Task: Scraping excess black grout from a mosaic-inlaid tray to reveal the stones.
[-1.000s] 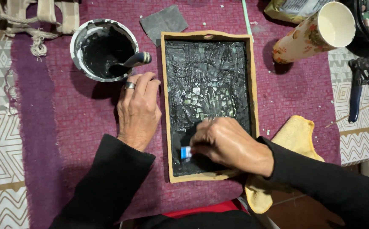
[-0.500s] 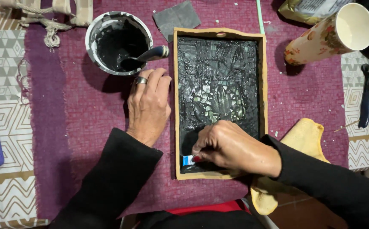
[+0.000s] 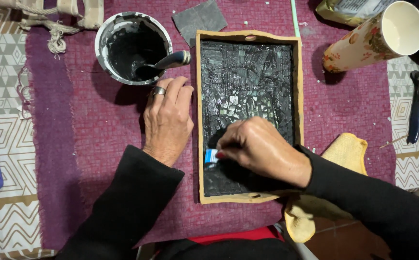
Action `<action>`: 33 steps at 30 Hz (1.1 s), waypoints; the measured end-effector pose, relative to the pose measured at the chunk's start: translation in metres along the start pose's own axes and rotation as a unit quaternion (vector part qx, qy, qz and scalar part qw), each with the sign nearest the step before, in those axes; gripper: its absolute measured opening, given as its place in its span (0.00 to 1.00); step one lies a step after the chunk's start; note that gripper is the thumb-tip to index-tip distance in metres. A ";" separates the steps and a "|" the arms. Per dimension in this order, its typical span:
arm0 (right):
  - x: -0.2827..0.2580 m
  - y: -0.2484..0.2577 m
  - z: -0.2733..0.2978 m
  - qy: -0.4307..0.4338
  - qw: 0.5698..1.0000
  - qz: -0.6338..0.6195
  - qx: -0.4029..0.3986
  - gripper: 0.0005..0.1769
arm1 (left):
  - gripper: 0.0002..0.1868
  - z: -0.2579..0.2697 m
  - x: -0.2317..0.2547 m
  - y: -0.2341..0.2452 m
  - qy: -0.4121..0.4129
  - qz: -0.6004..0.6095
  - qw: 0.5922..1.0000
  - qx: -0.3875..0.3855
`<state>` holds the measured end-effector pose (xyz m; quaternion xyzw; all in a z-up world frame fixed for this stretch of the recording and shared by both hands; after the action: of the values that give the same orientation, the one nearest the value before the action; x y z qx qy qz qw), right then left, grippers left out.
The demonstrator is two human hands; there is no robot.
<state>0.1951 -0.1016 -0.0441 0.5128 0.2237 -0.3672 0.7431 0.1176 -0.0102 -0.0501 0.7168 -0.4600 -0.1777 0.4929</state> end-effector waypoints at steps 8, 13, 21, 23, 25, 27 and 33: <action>0.022 0.029 0.011 -0.018 0.997 -0.054 0.060 0.03 | 0.16 0.001 -0.002 -0.005 -0.002 -0.004 1.000 -0.002; 0.011 -0.003 0.023 -0.010 0.998 -0.062 -0.010 0.02 | 0.16 0.001 -0.001 -0.002 -0.002 -0.006 1.000 -0.001; 0.011 -0.009 0.005 0.015 1.000 0.002 -0.005 0.02 | 0.17 0.001 0.001 0.000 -0.008 -0.008 1.000 0.013; 0.007 0.008 -0.002 0.033 0.999 0.018 0.036 0.02 | 0.17 0.002 0.001 0.000 -0.012 -0.027 0.999 0.023; 0.008 0.021 -0.009 0.019 0.998 0.009 0.055 0.02 | 0.17 0.001 0.002 0.003 -0.009 -0.025 0.999 0.025; 0.017 0.034 -0.015 0.006 0.997 0.001 0.074 0.02 | 0.17 0.001 0.002 0.005 -0.006 -0.023 0.999 0.027; 0.049 0.072 -0.011 0.035 0.988 -0.032 0.148 0.06 | 0.17 0.001 0.001 0.002 -0.011 -0.018 0.999 0.029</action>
<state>0.2820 -0.0923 -0.0394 0.6224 0.2086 -0.4018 0.6385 0.1165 -0.0122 -0.0483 0.7369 -0.4576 -0.1812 0.4635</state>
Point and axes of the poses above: each hand's wrist, its own z-axis away from the middle knuckle, its own y-axis out of the back of the hand, x = y × z, the point moved 10 cm from there along -z, towards the middle knuckle, and after that the axes turned 8 degrees about -z, right-handed, at the moved point
